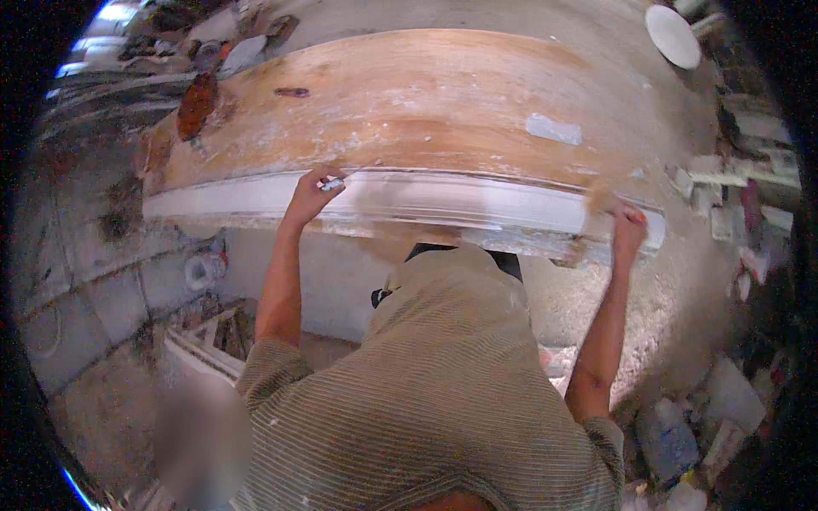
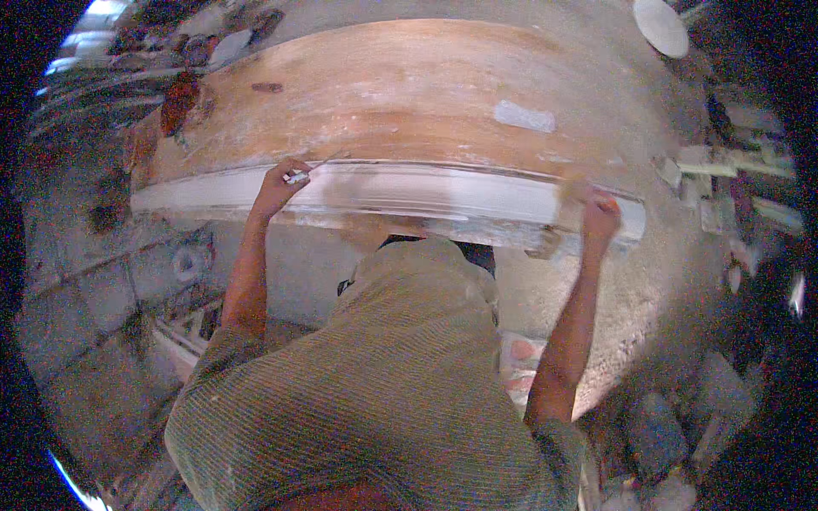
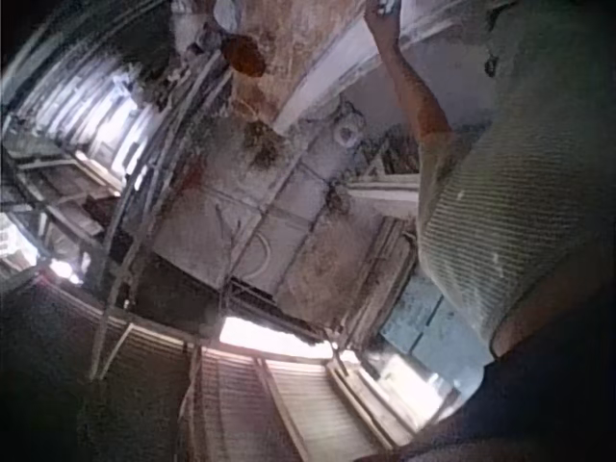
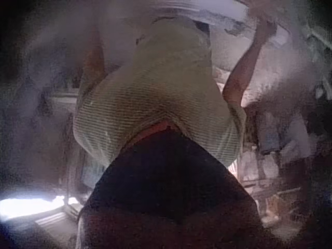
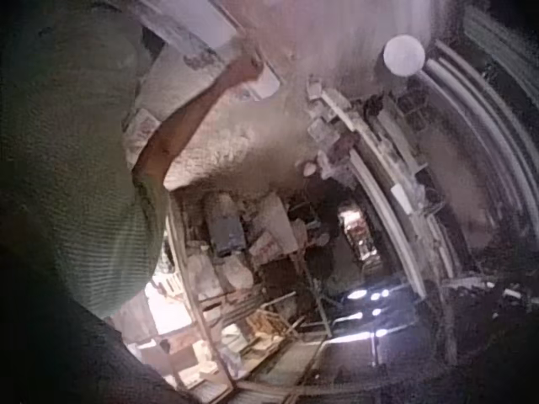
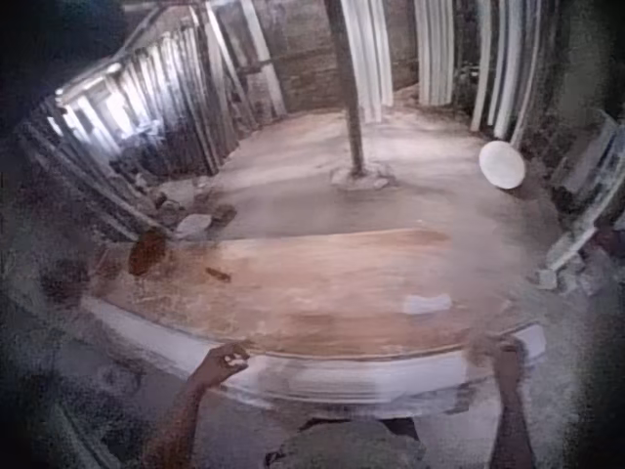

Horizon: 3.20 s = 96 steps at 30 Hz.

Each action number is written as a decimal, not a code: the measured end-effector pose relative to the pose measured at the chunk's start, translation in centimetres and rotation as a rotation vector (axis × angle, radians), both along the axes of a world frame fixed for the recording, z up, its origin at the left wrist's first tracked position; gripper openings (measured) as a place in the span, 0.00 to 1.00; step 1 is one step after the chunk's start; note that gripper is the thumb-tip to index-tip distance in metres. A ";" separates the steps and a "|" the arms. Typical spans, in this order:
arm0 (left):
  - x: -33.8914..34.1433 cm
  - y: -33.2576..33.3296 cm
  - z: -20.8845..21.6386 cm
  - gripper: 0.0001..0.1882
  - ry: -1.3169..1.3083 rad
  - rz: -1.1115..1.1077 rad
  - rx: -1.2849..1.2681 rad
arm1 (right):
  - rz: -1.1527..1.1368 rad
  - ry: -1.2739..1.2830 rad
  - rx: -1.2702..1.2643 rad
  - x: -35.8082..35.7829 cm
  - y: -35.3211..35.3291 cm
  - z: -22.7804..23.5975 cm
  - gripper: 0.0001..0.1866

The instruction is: The person applies a white filler paste along a seam on a large wooden board using a putty knife and smooths it with a brush. The person repeatedly scrapes and spreads the filler along the seam, occasionally switching tools between hands.

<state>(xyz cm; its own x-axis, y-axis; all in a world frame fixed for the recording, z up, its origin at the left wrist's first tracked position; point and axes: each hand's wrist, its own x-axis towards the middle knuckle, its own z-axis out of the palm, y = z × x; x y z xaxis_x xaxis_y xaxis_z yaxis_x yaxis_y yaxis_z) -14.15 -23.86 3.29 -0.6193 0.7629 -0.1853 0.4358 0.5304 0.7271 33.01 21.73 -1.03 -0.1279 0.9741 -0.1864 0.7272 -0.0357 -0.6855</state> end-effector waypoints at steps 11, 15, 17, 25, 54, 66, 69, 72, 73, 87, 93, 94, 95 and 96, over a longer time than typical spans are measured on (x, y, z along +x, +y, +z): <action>-9.1 -3.9 -2.2 0.11 -0.116 -0.182 -0.176 | -0.340 0.421 0.245 2.7 -7.4 5.7 0.15; -10.2 -2.0 -5.5 0.11 -0.187 -0.330 -0.107 | -0.412 0.366 0.292 1.4 -14.1 4.8 0.15; -8.2 0.6 -6.6 0.12 -0.141 -0.382 -0.081 | -0.521 0.439 0.276 -0.2 -18.2 4.6 0.14; -6.6 2.2 -7.7 0.12 0.048 -0.642 0.260 | -0.558 0.464 0.248 -9.7 -32.4 4.6 0.14; 1.3 13.0 -7.1 0.14 0.263 -1.016 0.280 | -0.658 0.594 0.091 -14.5 -39.5 5.5 0.15; -11.4 -0.5 -3.1 0.16 -0.435 -0.324 -0.417 | -0.543 0.589 -0.062 -18.3 -37.6 5.3 0.10; -6.7 3.0 -4.2 0.16 -0.420 -0.411 -0.286 | -0.396 0.541 -0.148 -19.6 -38.1 4.3 0.09; 0.6 11.9 -6.3 0.17 -0.371 -0.545 -0.171 | -0.157 0.585 -0.323 -22.3 -38.4 4.3 0.09; 1.9 15.1 -9.5 0.19 -0.175 -0.687 0.140 | -0.058 0.572 -0.406 -23.5 -38.3 4.8 0.08; 3.5 14.5 0.3 0.15 -0.240 -0.499 -0.031 | 0.204 0.168 0.376 -8.6 -9.3 -7.6 0.13; -1.3 -6.4 3.1 0.13 -0.321 0.212 -0.185 | 0.151 -0.431 0.816 15.9 3.5 -5.2 0.14; -0.9 -11.0 3.7 0.14 -0.352 0.364 -0.145 | 0.187 -0.361 0.860 13.6 1.4 -6.3 0.16; -0.3 -15.7 3.4 0.14 -0.385 0.501 -0.086 | 0.210 -0.299 0.910 8.9 -1.2 -5.6 0.19; 1.0 -19.3 2.5 0.14 -0.429 0.625 -0.004 | 0.172 -0.368 0.645 1.5 -6.1 -1.8 0.18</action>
<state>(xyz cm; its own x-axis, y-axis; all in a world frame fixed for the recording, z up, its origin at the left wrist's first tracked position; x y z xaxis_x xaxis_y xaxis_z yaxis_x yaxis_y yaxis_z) -13.11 -43.19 5.80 -0.8094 0.2924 -0.5093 -0.2671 0.5890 0.7627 34.47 15.62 -2.84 -0.3271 0.8764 0.3534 0.8721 0.4240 -0.2442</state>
